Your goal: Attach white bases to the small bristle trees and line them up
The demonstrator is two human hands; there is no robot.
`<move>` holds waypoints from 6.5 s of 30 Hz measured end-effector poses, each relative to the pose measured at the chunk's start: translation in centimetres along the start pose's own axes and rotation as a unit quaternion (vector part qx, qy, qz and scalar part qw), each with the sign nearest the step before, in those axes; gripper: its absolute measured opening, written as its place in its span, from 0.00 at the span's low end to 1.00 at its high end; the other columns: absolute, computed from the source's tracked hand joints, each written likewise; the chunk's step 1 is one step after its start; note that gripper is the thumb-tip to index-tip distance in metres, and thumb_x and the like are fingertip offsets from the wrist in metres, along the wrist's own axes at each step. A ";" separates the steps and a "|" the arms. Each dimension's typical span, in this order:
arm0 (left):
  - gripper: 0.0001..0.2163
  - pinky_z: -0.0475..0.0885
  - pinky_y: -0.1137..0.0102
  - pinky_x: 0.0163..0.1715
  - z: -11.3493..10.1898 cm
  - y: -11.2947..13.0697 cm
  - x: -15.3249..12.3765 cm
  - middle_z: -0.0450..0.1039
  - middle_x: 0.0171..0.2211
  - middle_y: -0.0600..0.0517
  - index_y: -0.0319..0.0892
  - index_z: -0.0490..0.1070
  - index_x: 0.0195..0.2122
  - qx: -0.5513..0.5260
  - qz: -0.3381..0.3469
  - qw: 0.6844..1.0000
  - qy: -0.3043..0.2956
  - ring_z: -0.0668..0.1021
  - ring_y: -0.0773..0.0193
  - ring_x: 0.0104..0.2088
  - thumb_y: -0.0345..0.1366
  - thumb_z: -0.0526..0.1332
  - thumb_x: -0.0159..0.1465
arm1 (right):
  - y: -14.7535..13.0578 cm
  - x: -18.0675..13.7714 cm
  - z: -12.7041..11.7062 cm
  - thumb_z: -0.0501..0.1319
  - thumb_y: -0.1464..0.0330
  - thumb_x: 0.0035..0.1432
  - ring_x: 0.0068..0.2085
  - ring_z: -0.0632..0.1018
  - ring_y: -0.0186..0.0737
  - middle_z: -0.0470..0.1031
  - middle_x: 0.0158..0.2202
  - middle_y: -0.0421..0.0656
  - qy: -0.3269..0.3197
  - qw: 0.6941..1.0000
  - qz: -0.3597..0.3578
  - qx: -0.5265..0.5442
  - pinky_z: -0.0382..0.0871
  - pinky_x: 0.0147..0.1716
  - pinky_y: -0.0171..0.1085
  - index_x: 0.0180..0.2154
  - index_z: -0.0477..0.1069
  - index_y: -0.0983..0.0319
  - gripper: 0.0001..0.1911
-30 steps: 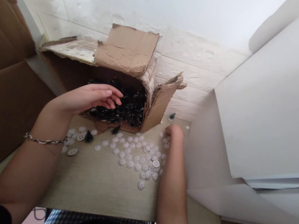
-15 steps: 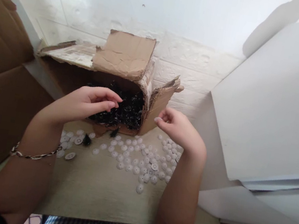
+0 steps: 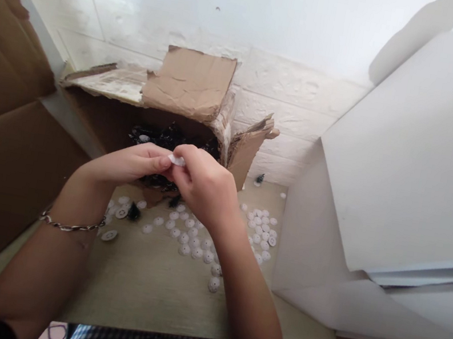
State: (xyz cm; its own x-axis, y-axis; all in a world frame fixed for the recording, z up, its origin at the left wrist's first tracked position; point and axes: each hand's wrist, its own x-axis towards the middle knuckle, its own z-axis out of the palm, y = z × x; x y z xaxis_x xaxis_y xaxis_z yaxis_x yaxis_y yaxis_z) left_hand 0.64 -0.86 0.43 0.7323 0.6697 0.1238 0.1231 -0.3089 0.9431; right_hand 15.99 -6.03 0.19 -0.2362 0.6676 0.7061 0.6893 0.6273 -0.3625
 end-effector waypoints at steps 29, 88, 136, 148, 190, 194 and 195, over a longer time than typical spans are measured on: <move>0.16 0.65 0.74 0.31 -1.3 -0.2 -0.3 0.72 0.29 0.51 0.39 0.72 0.30 0.111 -0.008 0.986 0.120 0.71 0.69 0.28 0.46 0.53 0.53 | 1.3 0.3 -1.3 0.44 0.69 0.55 0.26 0.65 0.29 0.63 0.24 0.37 -0.023 0.996 0.076 0.027 0.58 0.27 0.30 0.29 0.61 0.62 0.10; 0.19 0.63 0.76 0.28 -1.2 -0.1 -0.4 0.71 0.29 0.53 0.40 0.71 0.35 0.332 -0.012 0.912 0.242 0.70 0.68 0.28 0.48 0.53 0.50 | 2.1 0.3 -2.9 0.49 0.68 0.54 0.24 0.66 0.29 0.66 0.23 0.37 0.020 0.994 0.040 -0.102 0.56 0.26 0.30 0.32 0.65 0.62 0.08; 0.17 0.62 0.75 0.29 0.1 -0.2 0.5 0.72 0.29 0.54 0.41 0.71 0.34 0.367 0.015 0.908 0.201 0.70 0.68 0.28 0.46 0.53 0.52 | 3.2 0.3 -2.8 0.49 0.67 0.53 0.27 0.68 0.31 0.68 0.25 0.38 0.006 0.993 0.038 -0.111 0.57 0.27 0.31 0.33 0.66 0.62 0.09; 0.17 0.61 0.76 0.29 0.4 0.1 0.4 0.72 0.28 0.54 0.41 0.71 0.33 0.390 0.030 0.898 0.201 0.70 0.69 0.28 0.47 0.53 0.52 | 3.1 0.4 -2.6 0.49 0.68 0.54 0.27 0.69 0.31 0.69 0.26 0.39 0.025 0.993 0.034 -0.111 0.58 0.28 0.31 0.33 0.66 0.62 0.09; 0.22 0.64 0.70 0.37 2.0 1.9 -0.4 0.66 0.43 0.51 0.44 0.59 0.49 0.412 0.056 0.888 0.195 0.70 0.67 0.34 0.47 0.48 0.56 | 6.4 0.2 -6.8 0.44 0.57 0.51 0.31 0.72 0.30 0.66 0.41 0.41 0.084 0.896 0.189 0.394 0.67 0.30 0.33 0.46 0.53 0.55 0.20; 0.19 0.64 0.72 0.36 1.5 1.2 -0.1 0.70 0.37 0.53 0.44 0.65 0.44 0.430 0.029 0.884 0.182 0.71 0.68 0.33 0.46 0.47 0.56 | 12.3 0.4 -5.2 0.42 0.56 0.52 0.29 0.71 0.28 0.65 0.40 0.40 0.250 0.882 0.290 0.275 0.65 0.24 0.30 0.45 0.53 0.55 0.20; 0.19 0.64 0.73 0.35 1.4 1.1 0.0 0.70 0.36 0.53 0.44 0.65 0.44 0.430 0.023 0.885 0.177 0.71 0.68 0.33 0.46 0.47 0.56 | 14.1 0.3 -4.5 0.44 0.55 0.51 0.27 0.71 0.28 0.66 0.39 0.40 0.262 0.872 0.332 0.248 0.64 0.22 0.29 0.45 0.52 0.55 0.20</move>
State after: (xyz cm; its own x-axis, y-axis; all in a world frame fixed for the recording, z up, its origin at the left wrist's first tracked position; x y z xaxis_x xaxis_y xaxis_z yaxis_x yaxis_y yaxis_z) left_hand 1.68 -2.17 1.05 0.5131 0.7659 0.3874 0.6748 -0.6389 0.3694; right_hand 28.69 1.21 -2.01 0.5368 0.7565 0.3736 0.1436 0.3544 -0.9240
